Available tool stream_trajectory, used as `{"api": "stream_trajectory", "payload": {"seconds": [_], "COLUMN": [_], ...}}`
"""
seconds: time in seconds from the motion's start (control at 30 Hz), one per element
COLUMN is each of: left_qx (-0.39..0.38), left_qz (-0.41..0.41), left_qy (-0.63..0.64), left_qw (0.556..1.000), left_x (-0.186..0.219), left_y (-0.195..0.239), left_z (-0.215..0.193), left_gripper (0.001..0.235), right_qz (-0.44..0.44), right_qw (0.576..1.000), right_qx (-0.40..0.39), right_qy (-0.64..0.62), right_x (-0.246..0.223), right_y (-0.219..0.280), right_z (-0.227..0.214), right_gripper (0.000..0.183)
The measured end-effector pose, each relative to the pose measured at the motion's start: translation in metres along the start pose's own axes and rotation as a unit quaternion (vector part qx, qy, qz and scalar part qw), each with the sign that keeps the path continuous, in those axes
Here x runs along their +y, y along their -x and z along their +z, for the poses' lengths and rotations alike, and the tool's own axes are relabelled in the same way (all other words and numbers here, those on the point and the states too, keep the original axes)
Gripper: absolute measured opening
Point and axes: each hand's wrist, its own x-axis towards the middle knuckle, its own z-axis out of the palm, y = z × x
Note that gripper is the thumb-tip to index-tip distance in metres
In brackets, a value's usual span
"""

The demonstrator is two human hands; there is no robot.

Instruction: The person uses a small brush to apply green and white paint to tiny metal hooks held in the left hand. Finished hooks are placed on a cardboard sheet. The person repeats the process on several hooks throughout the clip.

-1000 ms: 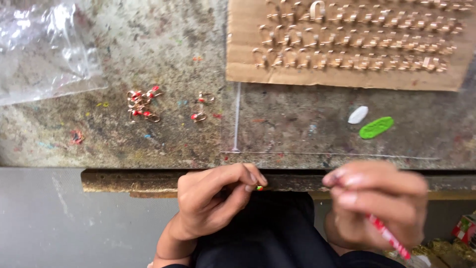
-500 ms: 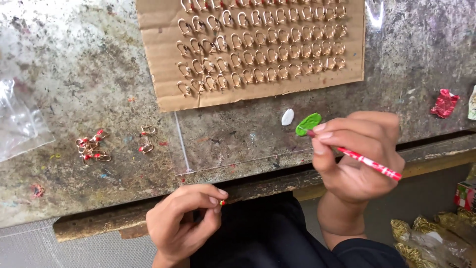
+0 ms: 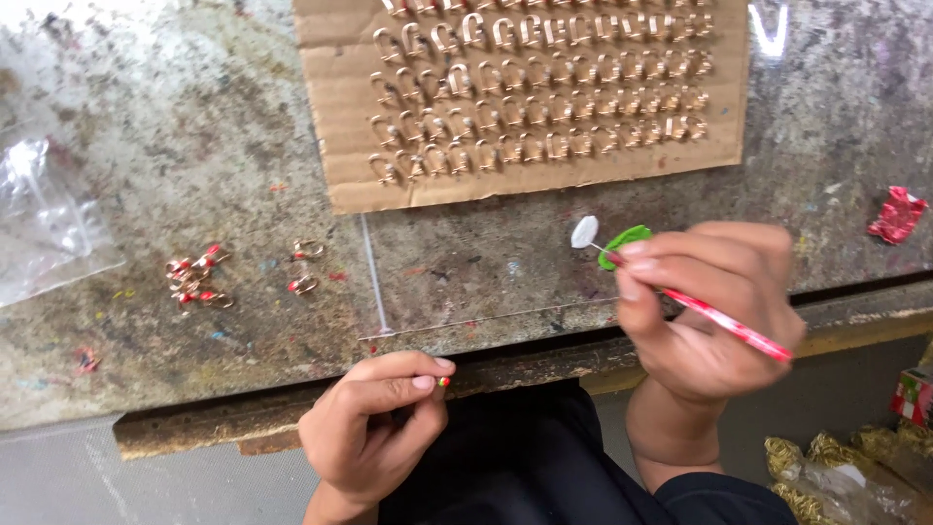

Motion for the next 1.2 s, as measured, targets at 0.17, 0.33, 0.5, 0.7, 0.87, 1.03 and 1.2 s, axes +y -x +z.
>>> {"api": "stream_trajectory", "payload": {"seconds": [0.17, 0.33, 0.5, 0.7, 0.87, 1.03, 1.2], "left_qx": [0.011, 0.013, 0.019, 0.035, 0.043, 0.038, 0.038], "left_qz": [0.004, 0.000, 0.004, -0.011, 0.007, 0.015, 0.019], "left_qy": [-0.010, -0.055, -0.017, -0.002, 0.003, -0.005, -0.001], "left_qw": [1.000, 0.998, 1.000, 0.999, 0.999, 0.999, 0.999], "left_x": [-0.001, -0.002, -0.005, -0.004, -0.005, -0.007, -0.008], "left_y": [0.000, 0.001, 0.001, -0.002, -0.005, -0.005, -0.005], "left_z": [-0.003, -0.003, -0.001, 0.001, 0.001, -0.001, 0.000], "left_gripper": [0.026, 0.028, 0.027, 0.023, 0.024, 0.023, 0.026], "right_qz": [0.051, 0.039, 0.020, -0.033, 0.000, -0.006, -0.007], "right_qw": [0.989, 0.942, 0.945, 0.944, 0.957, 0.956, 0.962], "right_qx": [0.060, -0.127, -0.126, -0.217, -0.185, -0.197, -0.182], "right_qy": [-0.127, -0.309, -0.301, -0.246, -0.225, -0.216, -0.205], "right_x": [-0.019, -0.043, -0.056, -0.044, -0.050, -0.048, -0.047], "right_y": [0.026, 0.028, 0.032, 0.025, 0.030, 0.031, 0.036], "right_z": [0.012, 0.015, 0.035, 0.025, 0.029, 0.029, 0.032], "right_gripper": [0.019, 0.013, 0.013, 0.018, 0.015, 0.015, 0.017]}}
